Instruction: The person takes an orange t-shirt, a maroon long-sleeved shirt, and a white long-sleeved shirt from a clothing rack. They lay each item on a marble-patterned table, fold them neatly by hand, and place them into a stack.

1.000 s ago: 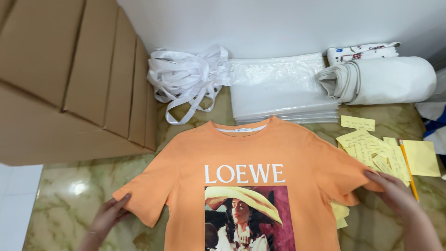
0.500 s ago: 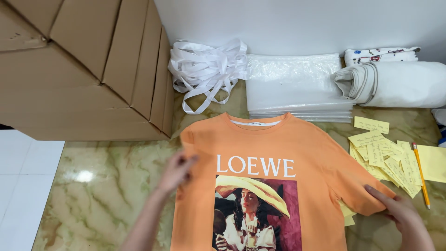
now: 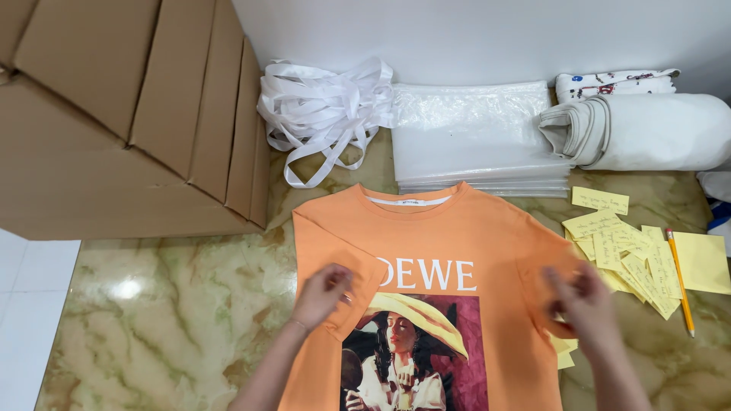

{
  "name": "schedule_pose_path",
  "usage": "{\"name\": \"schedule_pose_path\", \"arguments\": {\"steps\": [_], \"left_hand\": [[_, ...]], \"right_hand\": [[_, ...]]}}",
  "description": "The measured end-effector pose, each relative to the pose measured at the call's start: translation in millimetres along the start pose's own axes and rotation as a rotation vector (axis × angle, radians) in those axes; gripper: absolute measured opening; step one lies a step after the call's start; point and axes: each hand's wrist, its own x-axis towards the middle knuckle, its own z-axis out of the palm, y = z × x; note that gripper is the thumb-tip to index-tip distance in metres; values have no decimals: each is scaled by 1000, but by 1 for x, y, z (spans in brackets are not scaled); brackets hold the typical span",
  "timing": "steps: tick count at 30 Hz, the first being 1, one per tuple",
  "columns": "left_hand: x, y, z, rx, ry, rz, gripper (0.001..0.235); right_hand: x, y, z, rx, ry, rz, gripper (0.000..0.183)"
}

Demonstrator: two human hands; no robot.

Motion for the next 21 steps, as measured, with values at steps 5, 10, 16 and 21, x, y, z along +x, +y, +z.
{"name": "schedule_pose_path", "arguments": {"steps": [5, 10, 16, 21], "left_hand": [[29, 8, -52, 298, 401, -32, 24], [66, 1, -70, 472, 415, -213, 53], [119, -4, -80, 113, 427, -133, 56], [138, 0, -94, -135, 330, -186, 17]], "right_hand": [[-3, -29, 17, 13, -500, 103, 61], [83, -6, 15, -40, -169, -117, 37], [147, -11, 37, -76, -141, 73, 45], [171, -13, 45, -80, -277, 114, 32]]}}
